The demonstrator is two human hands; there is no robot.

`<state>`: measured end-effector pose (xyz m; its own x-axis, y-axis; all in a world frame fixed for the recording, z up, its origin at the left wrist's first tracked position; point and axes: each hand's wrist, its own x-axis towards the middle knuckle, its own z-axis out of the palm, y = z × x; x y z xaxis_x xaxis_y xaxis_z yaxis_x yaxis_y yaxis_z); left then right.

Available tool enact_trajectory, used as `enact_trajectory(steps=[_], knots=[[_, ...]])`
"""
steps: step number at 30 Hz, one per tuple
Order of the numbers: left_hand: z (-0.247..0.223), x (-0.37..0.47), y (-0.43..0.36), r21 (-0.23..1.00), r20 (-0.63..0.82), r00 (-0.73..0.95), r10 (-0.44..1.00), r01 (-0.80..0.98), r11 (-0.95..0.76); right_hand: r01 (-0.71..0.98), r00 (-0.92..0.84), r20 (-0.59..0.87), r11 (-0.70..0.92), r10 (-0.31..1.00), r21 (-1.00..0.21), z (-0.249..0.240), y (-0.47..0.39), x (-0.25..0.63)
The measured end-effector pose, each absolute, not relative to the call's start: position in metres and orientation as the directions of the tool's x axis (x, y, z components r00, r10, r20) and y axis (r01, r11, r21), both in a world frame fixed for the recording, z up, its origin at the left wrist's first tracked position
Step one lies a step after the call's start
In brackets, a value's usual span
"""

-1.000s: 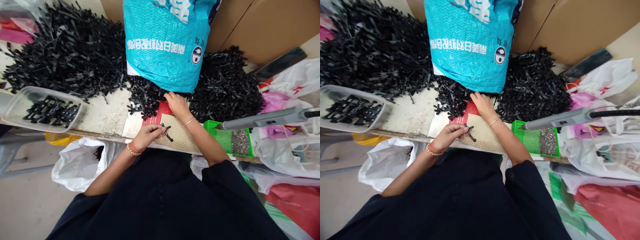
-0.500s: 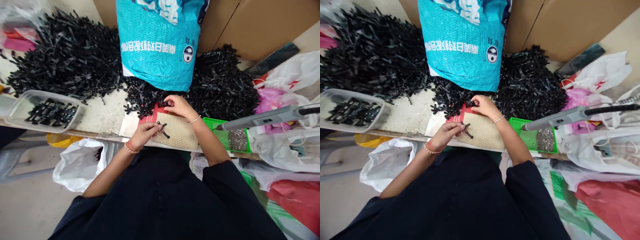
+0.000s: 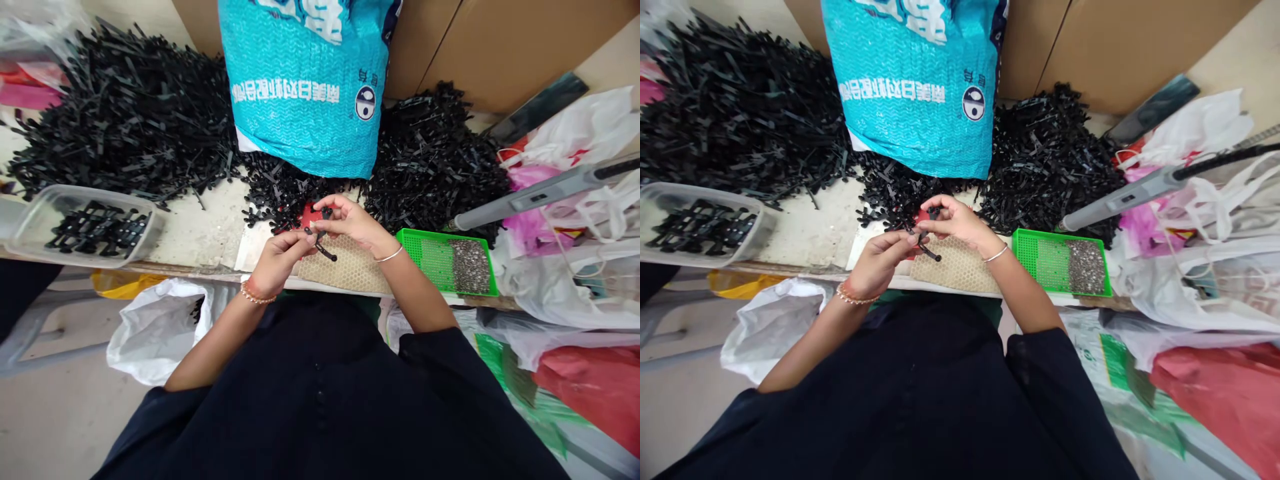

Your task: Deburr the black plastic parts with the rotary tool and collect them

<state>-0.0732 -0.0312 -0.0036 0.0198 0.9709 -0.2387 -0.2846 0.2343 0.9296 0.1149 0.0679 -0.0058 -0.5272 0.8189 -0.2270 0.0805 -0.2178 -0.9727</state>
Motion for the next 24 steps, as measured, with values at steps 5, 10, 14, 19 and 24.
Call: enact_trajectory(steps=[5, 10, 14, 19, 24], knots=[[-0.005, -0.073, -0.033, 0.935, -0.239, 0.022, 0.971, -0.263, 0.237, 0.077, -0.523, -0.180, -0.164, 0.833, -0.983, -0.006, 0.062, 0.115], [-0.004, -0.071, -0.036, 0.903, -0.284, 0.046, 0.958, -0.322, 0.284, 0.031, -0.455, -0.135, -0.136, 0.880, -0.990, -0.008, 0.059, 0.115], [-0.003, -0.069, -0.037, 0.883, -0.314, 0.041, 0.948, -0.353, 0.308, 0.028, -0.441, -0.122, -0.123, 0.889, -0.992, -0.012, 0.057, 0.115], [-0.006, -0.067, -0.037, 0.877, -0.336, 0.017, 0.942, -0.358, 0.319, 0.005, -0.438, -0.110, -0.120, 0.892, -0.993, -0.015, 0.053, 0.114], [-0.007, -0.069, -0.036, 0.867, -0.351, -0.007, 0.936, -0.380, 0.322, -0.059, -0.458, -0.168, -0.219, 0.873, -0.974, -0.014, 0.049, 0.118]])
